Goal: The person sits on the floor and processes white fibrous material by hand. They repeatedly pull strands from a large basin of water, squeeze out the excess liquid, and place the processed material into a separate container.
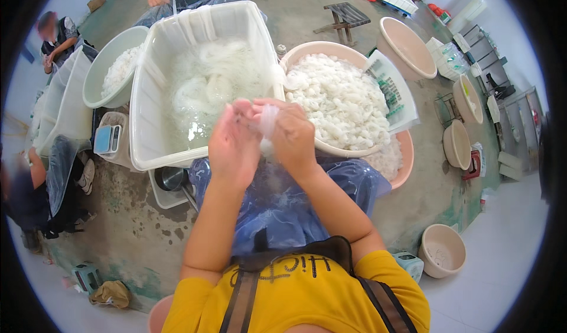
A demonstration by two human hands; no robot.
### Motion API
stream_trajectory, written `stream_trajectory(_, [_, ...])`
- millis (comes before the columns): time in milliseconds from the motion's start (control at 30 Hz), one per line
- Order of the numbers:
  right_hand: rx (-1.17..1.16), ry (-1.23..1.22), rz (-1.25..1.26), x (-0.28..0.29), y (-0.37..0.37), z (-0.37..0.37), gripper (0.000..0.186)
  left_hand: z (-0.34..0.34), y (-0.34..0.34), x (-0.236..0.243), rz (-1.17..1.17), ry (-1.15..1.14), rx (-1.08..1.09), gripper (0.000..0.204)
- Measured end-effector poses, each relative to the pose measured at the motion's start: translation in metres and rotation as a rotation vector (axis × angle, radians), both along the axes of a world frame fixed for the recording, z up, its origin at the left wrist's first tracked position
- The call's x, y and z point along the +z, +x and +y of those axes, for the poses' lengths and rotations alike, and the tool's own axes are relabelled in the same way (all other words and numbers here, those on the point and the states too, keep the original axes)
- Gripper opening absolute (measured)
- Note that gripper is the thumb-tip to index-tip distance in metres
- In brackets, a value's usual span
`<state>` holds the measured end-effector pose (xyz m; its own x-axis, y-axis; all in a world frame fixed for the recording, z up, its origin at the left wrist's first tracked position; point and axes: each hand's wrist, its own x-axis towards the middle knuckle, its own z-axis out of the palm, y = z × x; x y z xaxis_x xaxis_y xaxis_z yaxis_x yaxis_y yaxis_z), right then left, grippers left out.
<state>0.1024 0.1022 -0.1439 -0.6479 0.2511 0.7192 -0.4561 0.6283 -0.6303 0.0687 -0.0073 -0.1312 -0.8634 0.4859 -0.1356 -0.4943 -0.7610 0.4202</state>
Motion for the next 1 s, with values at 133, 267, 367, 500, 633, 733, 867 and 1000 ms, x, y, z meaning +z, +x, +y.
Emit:
stream_trajectory(133, [-0.272,0.37,-0.028,-0.004,0.003,0.028,0.009,-0.03,0.019,-0.067,0.72,-1.14,-0.219,0.03])
stream_trajectory(267, [-0.417,0.522,-0.135,-0.009,0.013,0.039,0.011,-0.048,0.045,-0.122,1.246,-1.839,-0.363,0.026])
stream_trajectory(367, [-0.448,0.518,-0.181,-0.02,0.022,0.036,0.011,-0.026,0.036,-0.098,0.961,-1.52,-0.393,0.019])
stream_trajectory(500, [-0.364,0.408,-0.222,-0.012,0.029,0.026,0.013,-0.018,0.039,-0.092,1.434,-1.533,-0.359,0.033])
stream_trajectory(633, [-0.364,0.396,-0.241,-0.012,0.038,0.02,0.011,0.001,0.026,-0.087,0.317,-0.485,-0.692,0.058])
stream_trajectory(733, [-0.332,0.379,-0.245,-0.015,0.04,0.013,0.01,0.024,0.035,-0.097,0.114,-0.015,-0.604,0.041])
stream_trajectory(867, [-0.393,0.325,-0.155,0.001,0.041,-0.002,0.009,0.043,0.04,-0.073,-0.103,0.427,-0.577,0.034])
stream_trajectory(1000, [-0.287,0.029,-0.221,0.008,0.041,-0.008,0.014,0.05,0.032,-0.092,-0.231,0.745,-0.647,0.022])
